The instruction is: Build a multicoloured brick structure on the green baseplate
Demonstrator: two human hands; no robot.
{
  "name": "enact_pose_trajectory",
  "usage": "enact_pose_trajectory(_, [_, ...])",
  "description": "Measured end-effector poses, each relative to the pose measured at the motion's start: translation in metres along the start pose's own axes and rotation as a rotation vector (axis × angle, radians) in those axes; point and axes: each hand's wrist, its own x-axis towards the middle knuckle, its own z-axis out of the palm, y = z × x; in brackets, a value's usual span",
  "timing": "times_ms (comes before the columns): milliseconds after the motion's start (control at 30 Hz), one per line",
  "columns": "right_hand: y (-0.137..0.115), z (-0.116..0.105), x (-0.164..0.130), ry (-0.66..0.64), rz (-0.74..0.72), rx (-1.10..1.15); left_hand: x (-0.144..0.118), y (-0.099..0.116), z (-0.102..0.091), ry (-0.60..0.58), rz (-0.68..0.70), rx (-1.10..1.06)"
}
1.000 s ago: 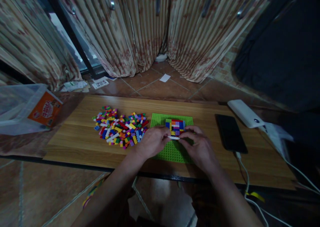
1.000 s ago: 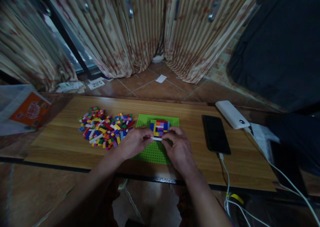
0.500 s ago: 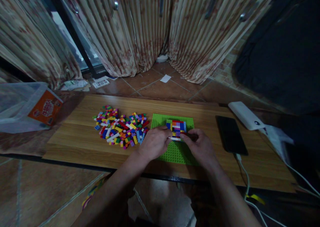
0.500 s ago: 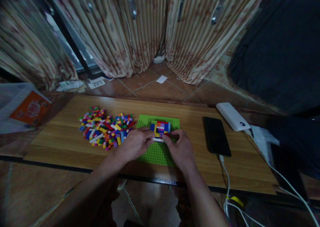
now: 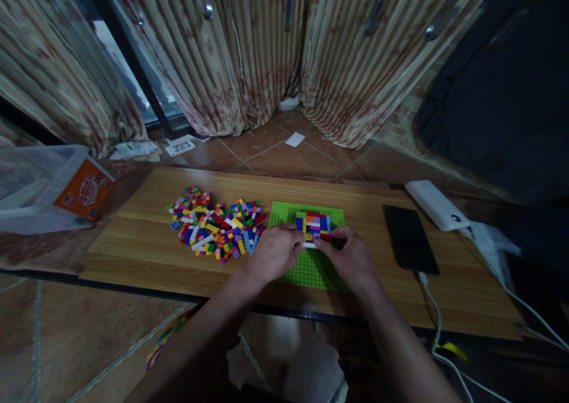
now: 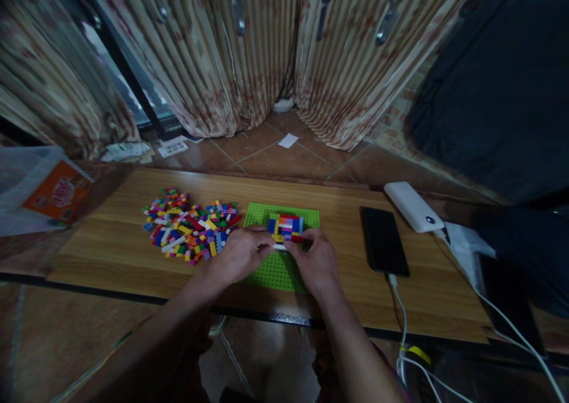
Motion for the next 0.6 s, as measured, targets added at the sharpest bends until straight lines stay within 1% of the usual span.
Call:
enact_pose_trajectory(133, [-0.001,0.000,-0.001,-0.008,-0.036,0.011,-0.004,-0.002,0.005,0.033,0.001,-0.020])
enact_pose_trajectory(233, [0.002,0.002,-0.001,-0.015,-0.031,0.043,-0.007,-0.003,0.009,0.054,-0.011,-0.014])
enact_pose_trajectory(333, [0.008,0.002,0.003,0.007,-0.014,0.105,-0.007,-0.002,0.010,0.047,-0.002,0.027])
enact_pose_trajectory(500, [0.010,0.000,0.012,0.071,0.079,0.194,-0.006,-0.002,0.003,0.006,0.029,0.035])
enact_pose_trajectory(600, [0.008,-0.001,0.015,0.089,0.072,0.161,-0.005,-0.005,-0.006,-0.003,0.040,-0.026])
